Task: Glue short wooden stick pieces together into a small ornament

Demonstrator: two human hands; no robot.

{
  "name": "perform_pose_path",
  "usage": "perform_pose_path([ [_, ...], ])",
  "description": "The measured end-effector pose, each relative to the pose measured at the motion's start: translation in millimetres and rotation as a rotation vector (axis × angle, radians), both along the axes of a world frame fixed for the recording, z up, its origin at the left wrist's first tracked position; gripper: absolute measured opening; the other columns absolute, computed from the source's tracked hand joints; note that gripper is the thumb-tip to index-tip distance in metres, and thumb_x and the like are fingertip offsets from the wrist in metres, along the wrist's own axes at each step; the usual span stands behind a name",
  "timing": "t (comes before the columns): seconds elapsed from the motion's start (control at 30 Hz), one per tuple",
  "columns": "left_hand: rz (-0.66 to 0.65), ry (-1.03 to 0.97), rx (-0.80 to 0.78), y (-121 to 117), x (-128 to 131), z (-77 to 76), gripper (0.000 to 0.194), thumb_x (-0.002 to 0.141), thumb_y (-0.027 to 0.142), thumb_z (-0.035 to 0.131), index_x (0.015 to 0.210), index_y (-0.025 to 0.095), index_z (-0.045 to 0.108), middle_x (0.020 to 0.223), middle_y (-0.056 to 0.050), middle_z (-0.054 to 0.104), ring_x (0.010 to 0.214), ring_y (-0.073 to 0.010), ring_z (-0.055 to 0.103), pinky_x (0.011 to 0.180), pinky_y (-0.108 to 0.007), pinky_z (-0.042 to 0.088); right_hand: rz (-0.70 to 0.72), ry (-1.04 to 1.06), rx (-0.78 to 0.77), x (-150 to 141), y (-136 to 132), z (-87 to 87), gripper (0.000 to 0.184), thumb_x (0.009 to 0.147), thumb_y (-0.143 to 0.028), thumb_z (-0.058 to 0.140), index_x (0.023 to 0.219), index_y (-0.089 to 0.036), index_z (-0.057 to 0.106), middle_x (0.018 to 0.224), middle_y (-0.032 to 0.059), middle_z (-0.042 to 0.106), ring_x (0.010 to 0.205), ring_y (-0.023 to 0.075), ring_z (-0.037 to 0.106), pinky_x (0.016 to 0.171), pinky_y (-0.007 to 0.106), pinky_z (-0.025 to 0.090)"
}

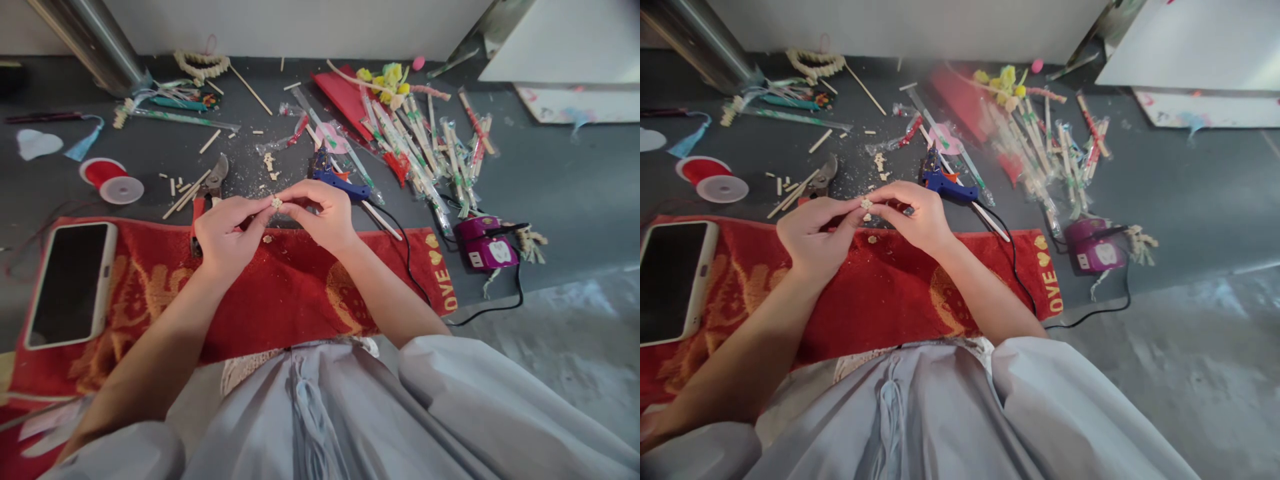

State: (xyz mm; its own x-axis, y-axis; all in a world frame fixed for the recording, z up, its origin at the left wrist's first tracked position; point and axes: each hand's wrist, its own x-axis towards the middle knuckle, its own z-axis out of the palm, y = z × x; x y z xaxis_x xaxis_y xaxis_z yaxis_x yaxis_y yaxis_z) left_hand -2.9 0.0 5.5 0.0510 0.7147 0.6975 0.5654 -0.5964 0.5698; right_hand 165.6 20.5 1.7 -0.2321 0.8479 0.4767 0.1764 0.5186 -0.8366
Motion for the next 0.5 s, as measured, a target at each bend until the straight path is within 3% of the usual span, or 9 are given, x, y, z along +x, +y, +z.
perform_pose_path([
  [0.5, -0.011, -0.031, -0.012, -1.2, 2.0, -1.0, 0.005, 0.081, 0.03, 0.069, 0.081, 0.029, 0.074, 0.065, 0.002, 0.071, 0.053, -0.0118, 0.059, 0.05, -0.028, 0.045, 0.005, 0.007, 0.014, -0.8, -2.0, 2.2, 0.027, 0.085, -0.045, 0.064, 0.083, -0.019, 0.072, 0.083, 0.0005, 0.074, 0.075, 0.0096, 0.064, 0.065, 0.022, 0.05],
])
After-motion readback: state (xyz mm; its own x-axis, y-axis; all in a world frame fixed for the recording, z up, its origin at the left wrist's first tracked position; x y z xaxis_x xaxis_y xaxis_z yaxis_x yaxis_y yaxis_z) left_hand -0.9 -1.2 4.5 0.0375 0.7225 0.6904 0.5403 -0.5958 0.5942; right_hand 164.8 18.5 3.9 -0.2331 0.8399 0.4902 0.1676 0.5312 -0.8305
